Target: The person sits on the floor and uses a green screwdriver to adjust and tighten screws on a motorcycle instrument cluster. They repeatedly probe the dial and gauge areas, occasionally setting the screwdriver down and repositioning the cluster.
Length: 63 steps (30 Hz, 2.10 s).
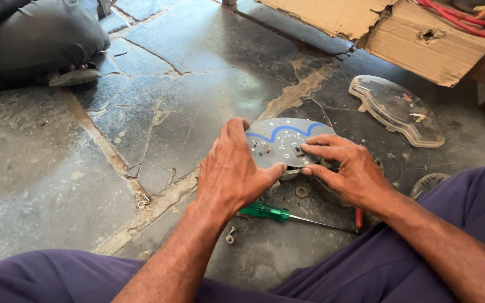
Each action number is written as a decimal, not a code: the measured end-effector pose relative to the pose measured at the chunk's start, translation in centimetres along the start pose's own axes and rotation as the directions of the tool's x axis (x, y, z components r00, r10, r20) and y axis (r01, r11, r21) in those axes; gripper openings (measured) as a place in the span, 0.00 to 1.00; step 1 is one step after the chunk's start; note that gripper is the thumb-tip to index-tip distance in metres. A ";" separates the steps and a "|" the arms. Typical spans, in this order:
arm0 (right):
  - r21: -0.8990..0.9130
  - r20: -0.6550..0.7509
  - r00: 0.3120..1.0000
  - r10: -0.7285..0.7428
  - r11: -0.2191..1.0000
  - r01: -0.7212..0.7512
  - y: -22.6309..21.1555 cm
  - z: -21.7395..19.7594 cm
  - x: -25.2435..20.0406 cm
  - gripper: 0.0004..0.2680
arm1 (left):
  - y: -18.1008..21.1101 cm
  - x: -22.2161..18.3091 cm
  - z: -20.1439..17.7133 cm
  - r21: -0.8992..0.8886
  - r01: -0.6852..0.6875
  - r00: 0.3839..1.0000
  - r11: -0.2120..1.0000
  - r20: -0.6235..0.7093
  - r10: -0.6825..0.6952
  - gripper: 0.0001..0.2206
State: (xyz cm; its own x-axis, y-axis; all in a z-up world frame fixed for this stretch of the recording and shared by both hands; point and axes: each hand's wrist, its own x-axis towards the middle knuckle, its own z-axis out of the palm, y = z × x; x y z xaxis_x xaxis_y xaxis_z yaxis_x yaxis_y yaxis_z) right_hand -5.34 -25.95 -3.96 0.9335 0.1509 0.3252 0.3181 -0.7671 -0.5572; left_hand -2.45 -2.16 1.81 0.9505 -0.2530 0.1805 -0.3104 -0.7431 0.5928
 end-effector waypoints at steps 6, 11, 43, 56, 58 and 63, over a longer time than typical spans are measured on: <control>-0.019 0.032 0.999 0.041 0.999 -0.040 0.2 0.1 0.1 0.17 | -0.1 0.0 -0.1 0.004 0.018 1.000 1.000 0.025 -0.018 0.40; -0.047 0.044 0.999 0.001 0.999 0.001 0.2 0.0 0.1 0.17 | 0.0 0.1 -0.4 0.028 0.018 0.999 0.999 0.046 -0.019 0.39; 0.035 0.016 0.996 -0.086 0.996 0.085 -0.5 0.2 2.0 0.06 | -1.9 0.6 -0.8 -0.032 0.134 0.984 0.990 0.125 -0.130 0.42; 0.094 0.125 0.991 0.054 0.993 -0.066 -0.2 0.3 3.3 0.07 | -1.6 0.9 -0.6 0.024 0.185 0.969 0.982 0.164 -0.186 0.41; 0.033 0.145 0.989 0.008 0.999 -0.013 -0.1 0.1 3.6 0.09 | -1.6 1.0 -0.6 0.035 0.175 0.971 0.984 0.157 -0.178 0.41; -0.062 0.147 0.980 -0.135 0.987 0.145 0.3 -0.3 3.6 0.10 | -1.5 1.0 -0.7 0.040 0.185 0.970 0.982 0.155 -0.189 0.40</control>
State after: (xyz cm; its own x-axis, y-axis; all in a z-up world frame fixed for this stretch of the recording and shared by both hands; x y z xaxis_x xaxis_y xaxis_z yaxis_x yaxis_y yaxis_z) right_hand -1.94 -25.84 -2.78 0.8961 0.3431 0.2815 0.4395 -0.7739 -0.4559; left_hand -1.02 -0.89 1.69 0.9778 -0.2013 -0.0588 -0.1299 -0.8013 0.5839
